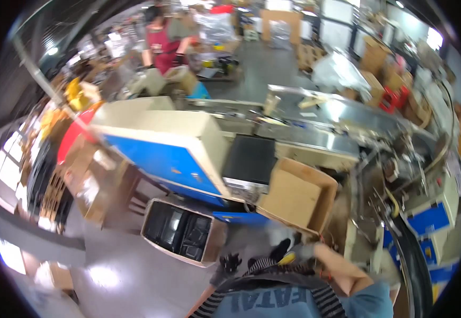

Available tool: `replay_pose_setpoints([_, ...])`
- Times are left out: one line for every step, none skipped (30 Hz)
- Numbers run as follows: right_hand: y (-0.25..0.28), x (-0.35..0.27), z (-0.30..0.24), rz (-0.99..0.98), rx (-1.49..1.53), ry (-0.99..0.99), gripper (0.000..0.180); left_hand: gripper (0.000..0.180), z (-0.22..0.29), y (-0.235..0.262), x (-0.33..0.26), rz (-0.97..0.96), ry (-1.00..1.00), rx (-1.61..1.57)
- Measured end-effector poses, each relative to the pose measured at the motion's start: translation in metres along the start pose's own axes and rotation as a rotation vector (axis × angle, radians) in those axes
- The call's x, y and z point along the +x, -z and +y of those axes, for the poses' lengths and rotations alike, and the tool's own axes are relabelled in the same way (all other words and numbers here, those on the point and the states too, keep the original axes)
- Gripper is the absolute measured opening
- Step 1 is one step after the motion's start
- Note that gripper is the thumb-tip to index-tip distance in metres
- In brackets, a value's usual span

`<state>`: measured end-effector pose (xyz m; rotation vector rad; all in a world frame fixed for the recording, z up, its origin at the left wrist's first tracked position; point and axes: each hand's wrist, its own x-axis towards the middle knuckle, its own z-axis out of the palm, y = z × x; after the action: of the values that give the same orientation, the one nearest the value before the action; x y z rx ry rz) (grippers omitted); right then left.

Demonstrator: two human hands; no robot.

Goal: Packing manufactured black plastic parts into a lined shipping box in a factory environment.

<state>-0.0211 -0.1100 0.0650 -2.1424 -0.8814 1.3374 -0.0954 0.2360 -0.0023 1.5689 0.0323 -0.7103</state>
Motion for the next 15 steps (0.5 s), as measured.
replay_pose_setpoints([0.033,-0.054,0.047,0.157,0.377,0.068,0.040,0.053,0.019,-0.006,0.008,-0.070,0.047,0.000])
replay_pose_setpoints([0.079,-0.099,0.075,0.350,0.769,0.120,0.041,0.053,0.038,-0.010,0.016,-0.169,0.104,0.013])
replay_pose_setpoints([0.107,-0.145,0.107,0.565,1.151,0.172,0.041,0.052,0.041,-0.006,0.010,-0.268,0.162,0.024])
replay_pose_setpoints([0.073,-0.168,0.110,0.787,1.506,0.230,0.042,0.052,0.105,-0.026,0.060,-0.350,0.214,0.026])
replay_pose_setpoints([0.109,-0.190,0.094,1.115,1.085,0.090,0.032,0.052,0.134,-0.038,0.085,-0.422,0.257,0.036])
replay_pose_setpoints([0.151,-0.200,0.081,1.366,0.618,-0.066,0.022,0.051,0.139,-0.047,0.095,-0.486,0.291,0.050])
replay_pose_setpoints([0.153,-0.199,0.129,1.734,0.783,-0.268,0.023,0.051,0.154,-0.060,0.118,-0.574,0.313,0.066])
replay_pose_setpoints([0.172,-0.202,0.171,1.913,0.638,-0.369,0.032,0.051,0.151,-0.067,0.124,-0.633,0.330,0.076])
replay_pose_setpoints([0.194,-0.204,0.189,2.060,0.710,-0.350,0.040,0.050,0.154,-0.065,0.133,-0.673,0.345,0.082])
replay_pose_setpoints([0.184,-0.219,0.268,2.237,0.835,-0.272,0.042,0.050,0.167,-0.088,0.155,-0.753,0.351,0.092])
replay_pose_setpoints([0.218,-0.211,0.257,2.210,0.657,-0.540,0.042,0.050,0.175,-0.088,0.160,-0.730,0.357,0.081])
replay_pose_setpoints([0.254,-0.205,0.241,2.158,0.462,-0.782,0.042,0.049,0.184,-0.093,0.165,-0.699,0.357,0.068])
replay_pose_setpoints([0.282,-0.209,0.228,2.224,0.384,-0.730,0.043,0.049,0.195,-0.102,0.172,-0.672,0.343,0.049])
replay_pose_setpoints([0.279,-0.225,0.278,2.293,0.230,-0.876,0.041,0.049,0.208,-0.120,0.188,-0.686,0.326,0.041])
replay_pose_setpoints([0.288,-0.234,0.297,2.368,0.390,-0.823,0.040,0.048,0.205,-0.134,0.187,-0.653,0.309,0.023])
